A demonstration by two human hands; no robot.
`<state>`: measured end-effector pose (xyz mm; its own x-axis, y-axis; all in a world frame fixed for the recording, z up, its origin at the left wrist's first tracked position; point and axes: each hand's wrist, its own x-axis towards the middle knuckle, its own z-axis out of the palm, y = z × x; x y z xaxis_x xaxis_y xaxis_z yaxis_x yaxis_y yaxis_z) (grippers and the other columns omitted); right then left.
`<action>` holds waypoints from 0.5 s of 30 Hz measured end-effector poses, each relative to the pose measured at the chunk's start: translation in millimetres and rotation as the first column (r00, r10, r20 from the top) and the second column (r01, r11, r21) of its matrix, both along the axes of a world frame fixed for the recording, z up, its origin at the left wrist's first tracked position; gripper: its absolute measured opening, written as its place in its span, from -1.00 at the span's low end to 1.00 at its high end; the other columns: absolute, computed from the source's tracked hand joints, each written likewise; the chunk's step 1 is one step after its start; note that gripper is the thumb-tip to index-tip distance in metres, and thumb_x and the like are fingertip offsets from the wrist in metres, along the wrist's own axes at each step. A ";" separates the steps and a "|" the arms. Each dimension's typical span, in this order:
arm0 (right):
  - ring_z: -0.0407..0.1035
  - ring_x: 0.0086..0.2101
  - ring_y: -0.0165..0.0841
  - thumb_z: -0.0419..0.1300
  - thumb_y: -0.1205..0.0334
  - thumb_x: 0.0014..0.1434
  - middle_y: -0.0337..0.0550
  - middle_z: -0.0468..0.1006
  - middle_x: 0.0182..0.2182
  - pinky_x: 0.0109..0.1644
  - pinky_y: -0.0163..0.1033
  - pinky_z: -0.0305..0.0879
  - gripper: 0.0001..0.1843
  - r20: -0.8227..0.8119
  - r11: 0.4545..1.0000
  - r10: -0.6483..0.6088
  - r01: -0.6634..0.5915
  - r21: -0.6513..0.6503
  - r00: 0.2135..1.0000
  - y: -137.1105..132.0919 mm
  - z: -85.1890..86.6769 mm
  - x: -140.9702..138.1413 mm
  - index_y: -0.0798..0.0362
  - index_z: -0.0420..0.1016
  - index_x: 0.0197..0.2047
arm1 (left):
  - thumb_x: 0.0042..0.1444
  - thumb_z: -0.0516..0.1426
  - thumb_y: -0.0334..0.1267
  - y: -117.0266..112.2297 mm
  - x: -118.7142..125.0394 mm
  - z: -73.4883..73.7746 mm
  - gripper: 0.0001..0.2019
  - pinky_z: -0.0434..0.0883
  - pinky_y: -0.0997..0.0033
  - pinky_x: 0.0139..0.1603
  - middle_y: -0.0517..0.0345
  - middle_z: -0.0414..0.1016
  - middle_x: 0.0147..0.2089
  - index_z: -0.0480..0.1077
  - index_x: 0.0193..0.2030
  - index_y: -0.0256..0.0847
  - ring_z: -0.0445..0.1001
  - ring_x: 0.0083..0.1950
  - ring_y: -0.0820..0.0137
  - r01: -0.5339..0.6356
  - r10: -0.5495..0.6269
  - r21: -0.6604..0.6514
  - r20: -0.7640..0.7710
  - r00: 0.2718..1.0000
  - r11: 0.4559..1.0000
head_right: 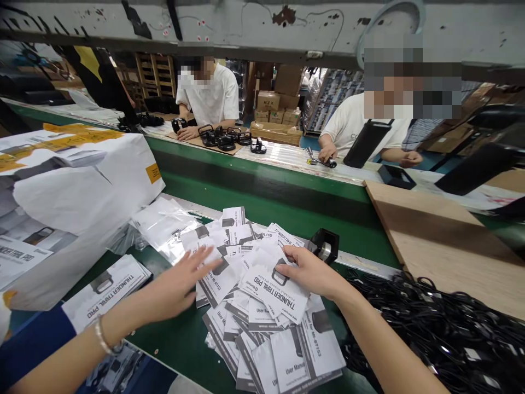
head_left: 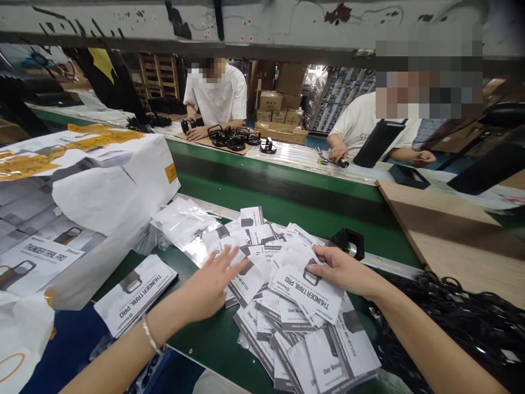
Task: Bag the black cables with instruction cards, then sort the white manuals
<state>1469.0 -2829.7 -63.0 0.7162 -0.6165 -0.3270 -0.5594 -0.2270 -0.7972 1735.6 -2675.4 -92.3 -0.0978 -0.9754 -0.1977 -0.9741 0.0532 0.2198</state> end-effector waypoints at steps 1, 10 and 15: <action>0.36 -0.27 -0.26 0.13 0.13 0.07 -0.17 0.47 -0.33 -0.22 -0.24 0.28 -0.81 0.016 1.000 0.011 -0.011 -0.008 1.000 0.9 -1.1 0.1 0.08 0.39 -0.31 | -0.04 0.04 -0.47 -5.1 -8.6 -1.3 -0.22 -0.07 0.12 0.31 0.27 -0.22 0.41 -0.13 0.31 0.10 -0.19 0.38 0.25 0.085 -0.081 0.054 -0.073 0.994 0.995; 0.18 -0.47 -0.45 0.15 0.23 0.02 -0.35 0.26 -0.52 -0.43 -0.37 0.08 -0.81 0.003 0.998 -0.022 0.023 -0.061 1.000 2.2 4.4 -15.7 0.06 0.19 -0.50 | -0.28 0.27 -0.04 -29.9 -20.0 -44.4 -0.32 0.18 -0.24 0.11 -0.15 0.00 0.33 0.30 0.06 -0.18 0.07 0.27 -0.15 -0.033 0.035 0.020 -0.119 0.992 0.999; 0.15 -0.49 -0.46 0.19 0.20 -0.02 -0.36 0.22 -0.55 -0.46 -0.37 0.04 -0.75 -0.015 0.995 -0.048 0.046 -0.084 0.999 0.1 -1.2 -21.0 0.07 0.16 -0.53 | 0.02 0.05 -0.17 2.7 -31.9 -93.9 -0.75 0.36 -0.01 0.04 -0.11 0.24 0.22 0.43 -0.18 -0.16 0.18 0.24 -0.01 -0.043 0.022 -0.275 -0.077 0.997 0.960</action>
